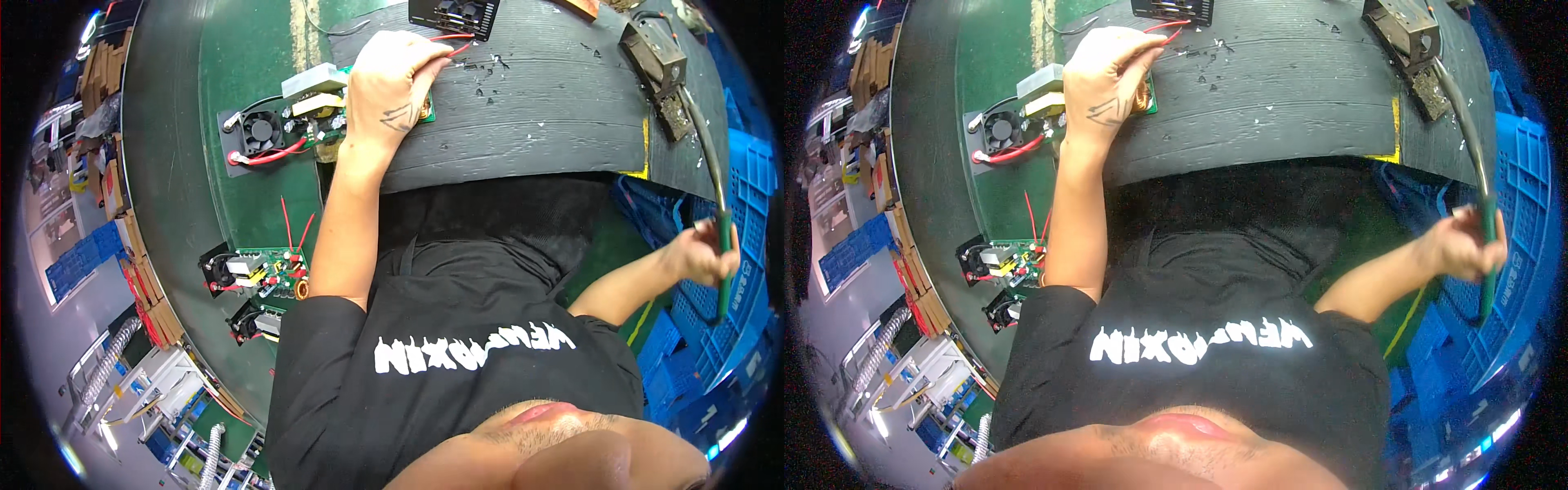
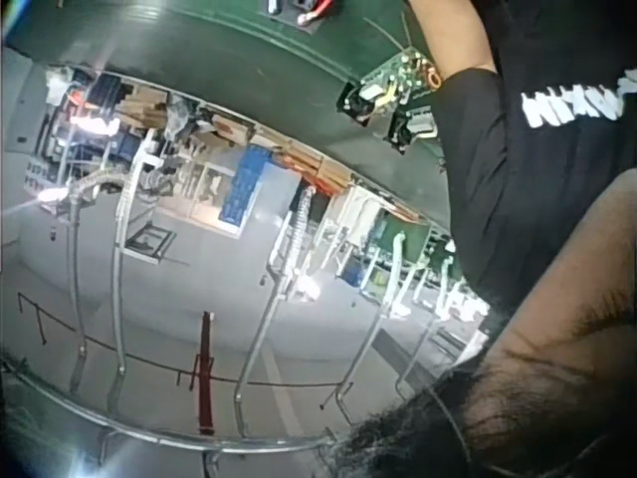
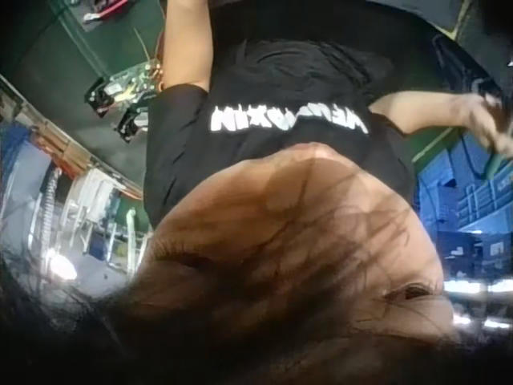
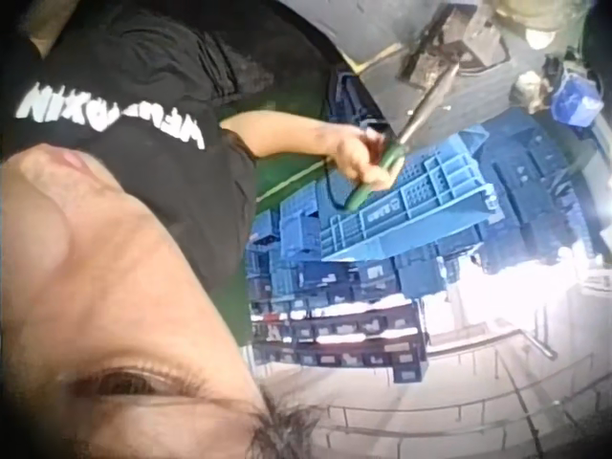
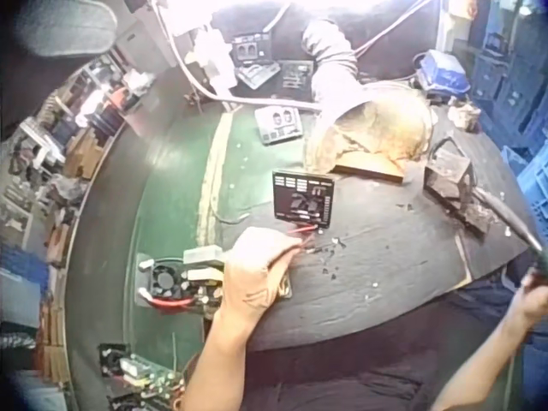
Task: Soldering wires and electronic components onto a circuit board.
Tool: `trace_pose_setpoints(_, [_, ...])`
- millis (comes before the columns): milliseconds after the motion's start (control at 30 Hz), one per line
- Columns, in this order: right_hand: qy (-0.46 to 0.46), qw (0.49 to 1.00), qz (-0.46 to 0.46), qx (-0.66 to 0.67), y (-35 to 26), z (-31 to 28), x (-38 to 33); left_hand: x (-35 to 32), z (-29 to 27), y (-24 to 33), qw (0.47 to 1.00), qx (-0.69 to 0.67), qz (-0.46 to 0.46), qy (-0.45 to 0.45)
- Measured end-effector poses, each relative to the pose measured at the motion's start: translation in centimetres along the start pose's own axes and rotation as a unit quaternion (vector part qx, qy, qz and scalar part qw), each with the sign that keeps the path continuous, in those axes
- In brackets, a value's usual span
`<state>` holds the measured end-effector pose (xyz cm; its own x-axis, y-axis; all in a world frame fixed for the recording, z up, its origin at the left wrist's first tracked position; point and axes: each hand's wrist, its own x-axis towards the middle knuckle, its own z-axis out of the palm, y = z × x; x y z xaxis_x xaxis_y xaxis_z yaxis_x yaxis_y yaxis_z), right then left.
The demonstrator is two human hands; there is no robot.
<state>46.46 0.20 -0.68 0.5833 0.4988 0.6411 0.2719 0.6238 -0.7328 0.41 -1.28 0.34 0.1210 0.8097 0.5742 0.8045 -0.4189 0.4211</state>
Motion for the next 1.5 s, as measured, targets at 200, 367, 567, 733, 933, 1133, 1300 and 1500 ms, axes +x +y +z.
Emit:
trace_pose_setpoints(200, [-0.072,0.975,0.178,0.112,-2.7,-0.2,-1.7,-0.2,0.8,-0.2,0.986,-0.080,-0.127,0.068])
trace_pose_setpoints(367, [-0.165,0.945,0.230,0.164,-2.9,3.8,-4.7,4.0,0.3,-1.1,0.973,0.051,0.184,0.132])
trace_pose_setpoints(567, [-0.211,0.926,0.251,0.189,-4.1,7.7,-7.5,2.7,-0.7,1.1,0.964,-0.218,-0.150,-0.010])
trace_pose_setpoints(733, [-0.306,0.877,0.269,0.256,-5.0,9.3,-8.8,2.9,-0.1,1.5,0.975,-0.169,-0.142,0.006])
trace_pose_setpoints(933, [-0.307,0.874,0.275,0.258,-5.0,10.5,-9.8,2.3,4.8,-1.4,0.952,-0.112,0.130,0.254])
trace_pose_setpoints(1133, [-0.302,0.879,0.280,0.241,-4.5,10.5,-9.8,1.8,5.5,-1.4,0.946,-0.101,0.141,0.275])
trace_pose_setpoints(1300, [-0.304,0.879,0.277,0.242,-4.8,10.9,-10.3,1.9,5.7,-1.0,0.942,-0.085,0.141,0.294])
trace_pose_setpoints(1500, [-0.304,0.878,0.271,0.253,-5.0,11.7,-11.3,1.9,6.1,-1.4,0.936,-0.055,0.159,0.309])
